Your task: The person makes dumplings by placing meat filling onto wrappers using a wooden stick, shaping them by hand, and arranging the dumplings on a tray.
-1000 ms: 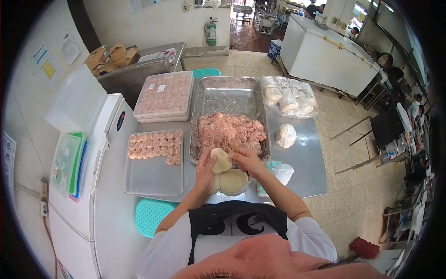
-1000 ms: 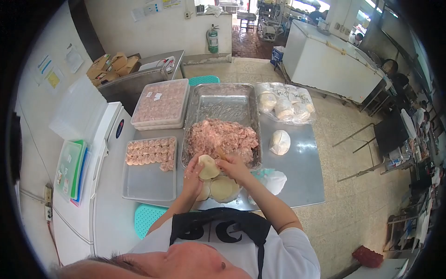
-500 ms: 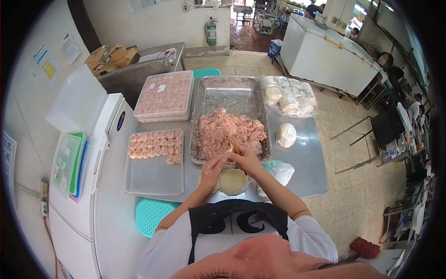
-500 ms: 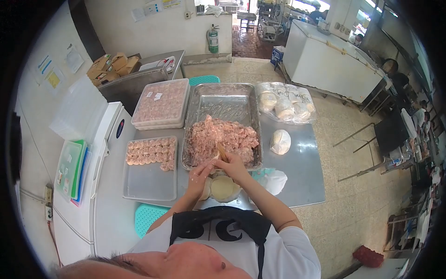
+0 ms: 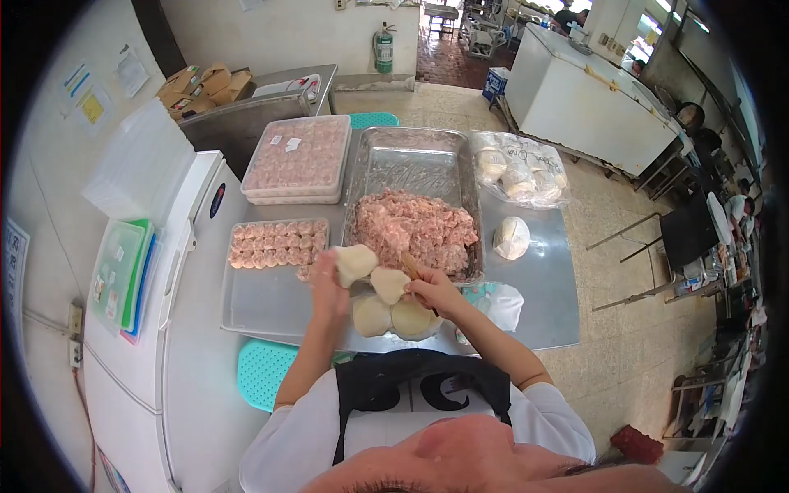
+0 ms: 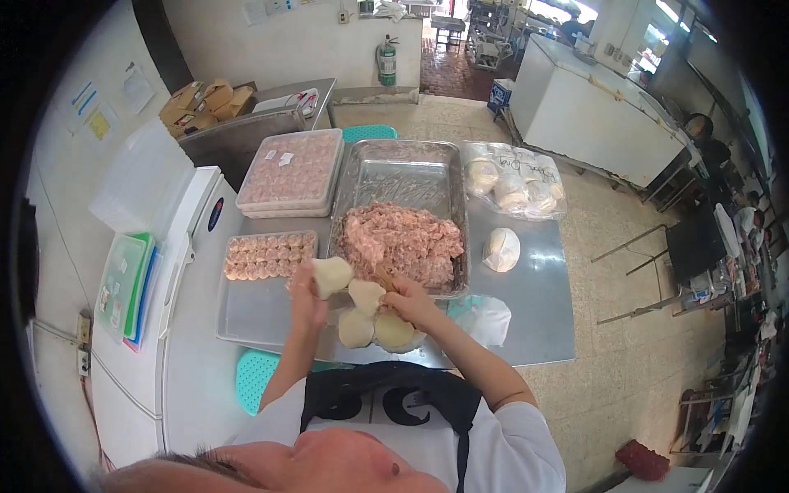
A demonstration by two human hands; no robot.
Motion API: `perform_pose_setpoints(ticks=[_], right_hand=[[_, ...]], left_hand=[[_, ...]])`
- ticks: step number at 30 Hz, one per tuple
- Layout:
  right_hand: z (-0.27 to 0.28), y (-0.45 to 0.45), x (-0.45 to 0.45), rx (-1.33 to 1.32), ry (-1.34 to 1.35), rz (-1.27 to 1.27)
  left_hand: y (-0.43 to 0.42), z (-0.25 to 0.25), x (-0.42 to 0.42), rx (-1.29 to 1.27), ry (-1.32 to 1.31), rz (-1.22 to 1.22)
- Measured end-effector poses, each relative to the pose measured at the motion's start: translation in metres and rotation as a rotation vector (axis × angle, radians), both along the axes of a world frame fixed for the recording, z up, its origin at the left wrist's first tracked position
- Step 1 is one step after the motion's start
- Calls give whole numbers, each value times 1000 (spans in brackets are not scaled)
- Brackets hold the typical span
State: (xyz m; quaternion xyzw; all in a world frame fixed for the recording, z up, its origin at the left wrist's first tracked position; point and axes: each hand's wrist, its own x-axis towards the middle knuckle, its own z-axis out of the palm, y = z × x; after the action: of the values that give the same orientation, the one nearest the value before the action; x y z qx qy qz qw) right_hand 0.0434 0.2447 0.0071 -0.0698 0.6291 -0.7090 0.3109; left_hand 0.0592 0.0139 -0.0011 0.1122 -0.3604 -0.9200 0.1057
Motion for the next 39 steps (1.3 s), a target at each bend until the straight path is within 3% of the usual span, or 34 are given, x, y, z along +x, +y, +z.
perform_pose_setpoints(ticks=[1,4,7,10,13,16,17,20,22,23,25,28,32,35,39], right_hand=[[-4,2,2,30,3,45],[-20,8,5,352,346,34],[-1,30,-5,570,444,3],[14,58,-26,835,631,-5],[43,81,-39,1052,851,124],[59,85,-46,1146,1053,221],[62,85,-46,1165,1115,243],[45,76,-45,1419,1157,400],[28,68,-40,1440,1089,468],[24,68,-38,1451,1058,502],[26,74,-38,1316,1003,459],[33,81,-32,1027,751,324],[57,65,-22,757,525,45],[33,48,-28,547,820,-110],[21,31,-23,776,1043,-86]], left_hand=[[-13,16,2,58,-11,17],[-40,44,11,-241,137,14],[-53,67,25,-803,115,1],[-65,78,18,-1488,682,-48],[-47,85,18,-1639,700,-38],[-29,88,26,-1385,406,-137],[-27,86,26,-1330,416,-141],[-23,62,19,-1154,372,-176],[-25,32,9,-1028,252,-219],[-23,19,7,-781,140,-226],[-11,-2,1,-283,-74,-231],[-1,-20,-8,-16,-264,-197],[27,-17,-21,336,-105,-318],[56,10,-34,470,-79,-366],[62,25,-50,545,-85,-352]])
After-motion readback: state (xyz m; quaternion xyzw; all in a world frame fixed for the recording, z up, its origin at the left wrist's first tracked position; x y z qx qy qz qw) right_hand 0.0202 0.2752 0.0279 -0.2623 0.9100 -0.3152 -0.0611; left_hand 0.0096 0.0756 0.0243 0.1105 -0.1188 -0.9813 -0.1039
